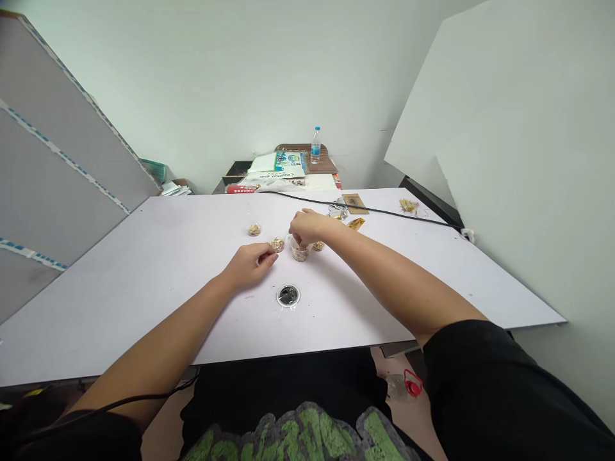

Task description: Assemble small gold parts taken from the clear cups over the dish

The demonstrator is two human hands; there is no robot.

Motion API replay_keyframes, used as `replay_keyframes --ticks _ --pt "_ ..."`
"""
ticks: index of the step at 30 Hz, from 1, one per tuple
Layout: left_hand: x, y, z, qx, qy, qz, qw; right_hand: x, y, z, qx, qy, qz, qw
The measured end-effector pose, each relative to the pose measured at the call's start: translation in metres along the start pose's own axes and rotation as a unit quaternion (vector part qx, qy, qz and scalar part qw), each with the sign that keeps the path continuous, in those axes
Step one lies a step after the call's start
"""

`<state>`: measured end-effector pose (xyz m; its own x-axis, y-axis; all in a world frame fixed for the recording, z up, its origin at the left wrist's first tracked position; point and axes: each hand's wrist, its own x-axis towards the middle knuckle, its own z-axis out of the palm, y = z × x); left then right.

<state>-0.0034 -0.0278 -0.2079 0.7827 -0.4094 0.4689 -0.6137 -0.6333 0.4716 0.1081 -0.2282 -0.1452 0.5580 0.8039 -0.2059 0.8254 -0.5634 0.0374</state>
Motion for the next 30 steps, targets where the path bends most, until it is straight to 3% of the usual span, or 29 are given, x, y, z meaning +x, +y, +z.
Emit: replay_keyframes --ticks 3,10,14,17,21,25,27,30 --pt "0.0 0.001 0.0 -0.001 -0.001 -0.001 1.0 -0.005 -0.001 -0.007 0.008 -0.025 0.006 1.0" --pt "0.0 0.001 0.0 -0.001 -0.002 -0.001 1.0 -0.009 0.002 -0.006 0.041 0.01 -0.006 0.999" --pt "-0.001 0.0 0.001 -0.028 0.002 -0.016 0.999 -0.02 0.007 -0.002 0.098 0.064 -0.026 0.993" --pt "0.0 0.001 0.002 -0.085 0.017 -0.043 0.995 -0.035 0.001 0.001 0.173 0.141 -0.052 0.973" --pt "0.003 0.012 0.001 -0.225 0.046 -0.068 0.971 -0.052 -0.031 0.011 0.304 0.288 -0.085 0.904" --pt "0.005 0.028 -0.003 -0.372 0.052 -0.08 0.923 -0.052 -0.075 0.03 0.466 0.353 -0.041 0.81" --pt "0.005 0.033 -0.004 -0.415 0.042 -0.079 0.905 -0.046 -0.091 0.038 0.563 0.348 -0.04 0.749" --pt "0.003 0.037 -0.005 -0.454 0.043 -0.078 0.887 -0.038 -0.104 0.044 0.71 0.286 -0.072 0.639"
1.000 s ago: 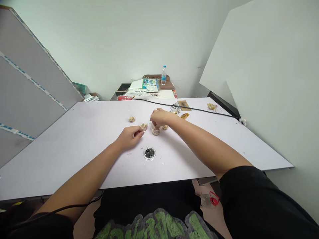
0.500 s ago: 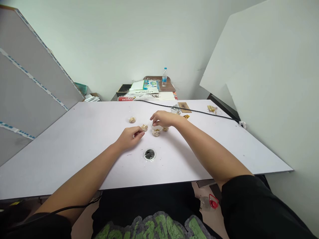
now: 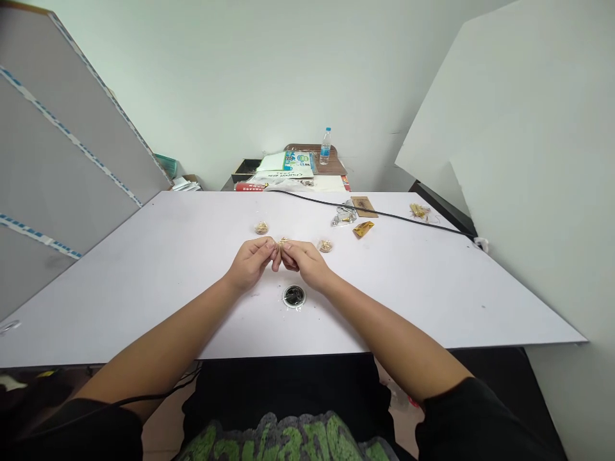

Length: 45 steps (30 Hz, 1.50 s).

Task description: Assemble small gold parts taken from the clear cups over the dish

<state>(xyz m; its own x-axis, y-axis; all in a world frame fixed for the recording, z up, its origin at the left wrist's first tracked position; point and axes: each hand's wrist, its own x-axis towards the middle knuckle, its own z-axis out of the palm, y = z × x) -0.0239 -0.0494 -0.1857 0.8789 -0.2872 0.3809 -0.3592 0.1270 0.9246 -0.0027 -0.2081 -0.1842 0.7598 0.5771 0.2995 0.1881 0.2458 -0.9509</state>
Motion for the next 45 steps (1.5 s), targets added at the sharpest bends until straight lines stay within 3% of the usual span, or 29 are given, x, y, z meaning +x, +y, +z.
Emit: replay_keyframes --ticks 4,11,30,37,45 --pt "0.0 0.001 -0.001 -0.004 0.021 -0.006 1.0 0.003 0.0 0.006 0.102 0.024 0.029 0.994" --pt "-0.001 -0.003 0.003 -0.038 -0.003 -0.069 0.997 -0.006 0.005 0.011 0.182 -0.002 0.083 0.98" --pt "-0.004 -0.009 0.008 -0.002 -0.017 -0.069 0.997 -0.015 0.009 0.014 0.161 0.023 0.07 0.984" --pt "-0.005 -0.006 0.012 0.029 0.023 -0.07 0.997 -0.015 0.012 0.016 0.15 0.058 0.055 0.985" --pt "-0.006 -0.003 0.019 0.11 0.061 -0.021 0.992 -0.015 0.016 0.017 0.131 0.099 0.052 0.985"
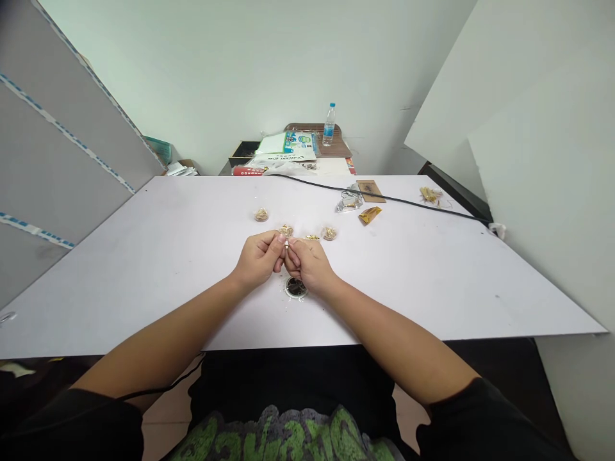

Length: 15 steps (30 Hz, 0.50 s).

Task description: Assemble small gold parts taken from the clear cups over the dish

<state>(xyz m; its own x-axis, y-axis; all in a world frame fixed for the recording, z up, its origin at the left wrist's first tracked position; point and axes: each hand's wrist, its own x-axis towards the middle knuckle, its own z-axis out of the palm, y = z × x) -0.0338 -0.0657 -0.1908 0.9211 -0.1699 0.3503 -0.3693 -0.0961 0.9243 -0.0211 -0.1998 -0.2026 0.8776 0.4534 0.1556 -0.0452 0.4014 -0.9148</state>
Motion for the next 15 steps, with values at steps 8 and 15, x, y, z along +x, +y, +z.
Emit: replay_keyframes --ticks 8,15 --pt "-0.0026 -0.0003 0.0017 0.14 0.046 0.087 0.985 -0.0004 -0.0035 0.0047 0.0 0.013 -0.026 1.0" --pt "-0.0033 -0.001 0.0024 0.196 0.052 0.121 0.972 -0.0002 -0.0006 0.0054 0.001 0.027 -0.036 0.999"
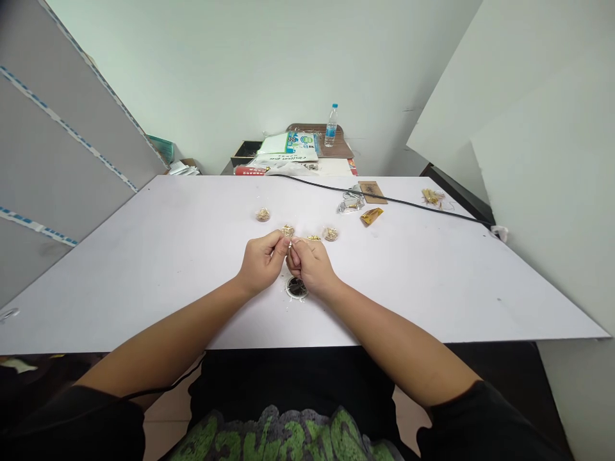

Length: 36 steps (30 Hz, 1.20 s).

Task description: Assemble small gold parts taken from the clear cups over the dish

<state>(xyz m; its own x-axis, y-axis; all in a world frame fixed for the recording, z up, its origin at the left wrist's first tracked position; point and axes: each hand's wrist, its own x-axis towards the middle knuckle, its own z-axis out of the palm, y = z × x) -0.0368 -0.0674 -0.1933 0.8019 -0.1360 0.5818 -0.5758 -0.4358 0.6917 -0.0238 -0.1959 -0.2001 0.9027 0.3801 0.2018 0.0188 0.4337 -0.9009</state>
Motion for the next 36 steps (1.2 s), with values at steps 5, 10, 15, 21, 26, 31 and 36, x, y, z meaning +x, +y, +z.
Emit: replay_keyframes --ticks 5,10,15,21,26,31,36 --pt "0.001 0.0 0.001 0.023 0.024 0.049 0.998 -0.001 0.001 0.002 0.005 0.006 0.001 1.0" --pt "0.001 0.0 0.0 0.036 0.035 0.063 0.997 -0.001 0.001 0.003 0.014 -0.002 0.021 1.0" --pt "0.0 -0.002 0.0 0.008 0.023 0.036 0.999 -0.002 -0.002 0.005 0.054 -0.014 0.058 0.997" --pt "-0.001 -0.005 0.002 -0.02 0.015 0.001 1.0 -0.001 -0.002 0.004 0.083 -0.024 0.092 0.992" --pt "0.0 -0.006 0.001 -0.057 -0.005 -0.016 0.998 0.001 -0.001 0.001 0.091 -0.033 0.096 0.991" --pt "0.003 -0.009 -0.003 -0.056 0.006 0.002 0.998 0.004 -0.002 -0.003 0.028 -0.022 0.052 0.998" --pt "0.007 -0.01 -0.009 -0.036 0.037 0.012 0.999 0.005 -0.007 -0.01 -0.125 -0.013 -0.036 0.991"
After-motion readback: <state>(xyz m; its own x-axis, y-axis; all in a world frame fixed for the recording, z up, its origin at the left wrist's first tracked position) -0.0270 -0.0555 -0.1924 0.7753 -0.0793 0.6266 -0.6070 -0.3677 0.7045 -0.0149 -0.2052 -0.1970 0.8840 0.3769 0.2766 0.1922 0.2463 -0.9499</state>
